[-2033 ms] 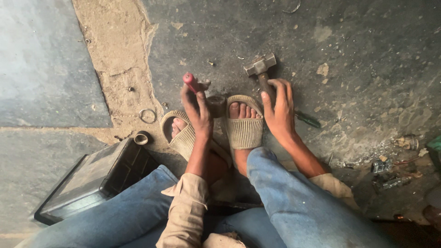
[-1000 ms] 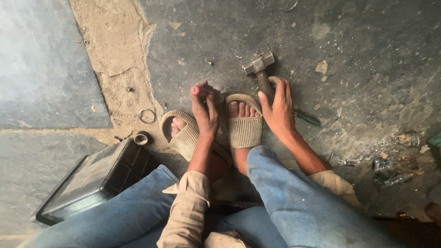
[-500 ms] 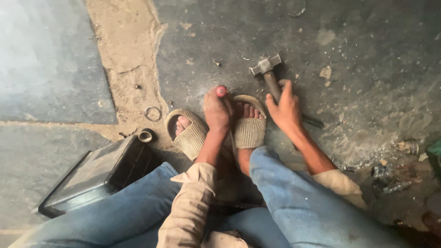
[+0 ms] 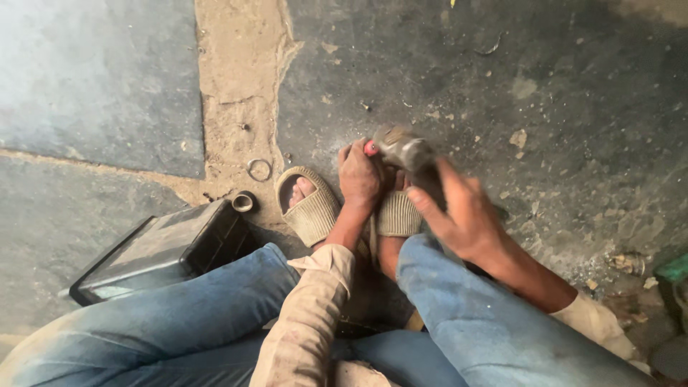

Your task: The person sits on the floor and repeatedly hammers a small metal piece held between their feet. They use a hammer in their right hand to strike the metal while stabilizing it with their left hand and feet.

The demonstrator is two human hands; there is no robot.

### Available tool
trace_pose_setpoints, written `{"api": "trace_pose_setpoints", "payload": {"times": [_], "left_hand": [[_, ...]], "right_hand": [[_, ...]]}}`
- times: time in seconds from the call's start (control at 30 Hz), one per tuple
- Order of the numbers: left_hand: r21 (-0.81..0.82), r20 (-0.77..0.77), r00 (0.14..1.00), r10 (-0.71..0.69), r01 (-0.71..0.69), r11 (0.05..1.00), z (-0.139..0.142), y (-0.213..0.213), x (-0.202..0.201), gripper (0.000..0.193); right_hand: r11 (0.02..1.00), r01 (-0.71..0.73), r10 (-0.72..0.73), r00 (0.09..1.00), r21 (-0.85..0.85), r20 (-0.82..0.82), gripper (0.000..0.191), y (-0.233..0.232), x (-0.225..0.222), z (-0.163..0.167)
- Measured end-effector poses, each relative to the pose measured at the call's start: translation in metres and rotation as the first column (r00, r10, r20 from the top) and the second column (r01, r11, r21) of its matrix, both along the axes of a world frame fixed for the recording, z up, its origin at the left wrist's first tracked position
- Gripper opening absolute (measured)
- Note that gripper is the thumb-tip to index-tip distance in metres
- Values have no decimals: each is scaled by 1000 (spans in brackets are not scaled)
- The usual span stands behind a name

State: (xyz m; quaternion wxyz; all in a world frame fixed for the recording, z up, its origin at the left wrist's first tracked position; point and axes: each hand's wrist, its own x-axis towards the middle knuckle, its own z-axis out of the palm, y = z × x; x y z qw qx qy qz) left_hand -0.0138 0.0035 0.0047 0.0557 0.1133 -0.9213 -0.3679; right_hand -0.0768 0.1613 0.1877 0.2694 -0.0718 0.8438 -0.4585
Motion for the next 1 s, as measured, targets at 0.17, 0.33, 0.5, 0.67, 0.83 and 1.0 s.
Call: {"api": "trace_pose_setpoints", "payload": {"times": [0.17,0.33,0.5,0.67,0.83,1.0], "left_hand": [[48,15,1000,-5,4,999,4,2,-4,22],[62,-46,999,24,-21,998,10,4,-4,21],[52,-59,998,15,-12,999,8,5,-7,14],[73,-21,1000,5,-4,997,6,5,-5,16],[40,-64,997,-40,42,998,10,2,-7,22],[63,-68,998,-4,8,998,12,2,-8,14]], "right_hand": [[988,-65,44,987,137,153,44,-13,-19,11],[988,24,-47,989,-155,-143,43,-6,-23,36],[993,-31,3,973,116,233,40,-9,-30,10],[997,52,-42,987,61,-152,34,6,-11,13],[991,-117,135,903,68,-409,36,-6,-8,5],[990,39,-50,996,133,76,44,14,1,-13]]}}
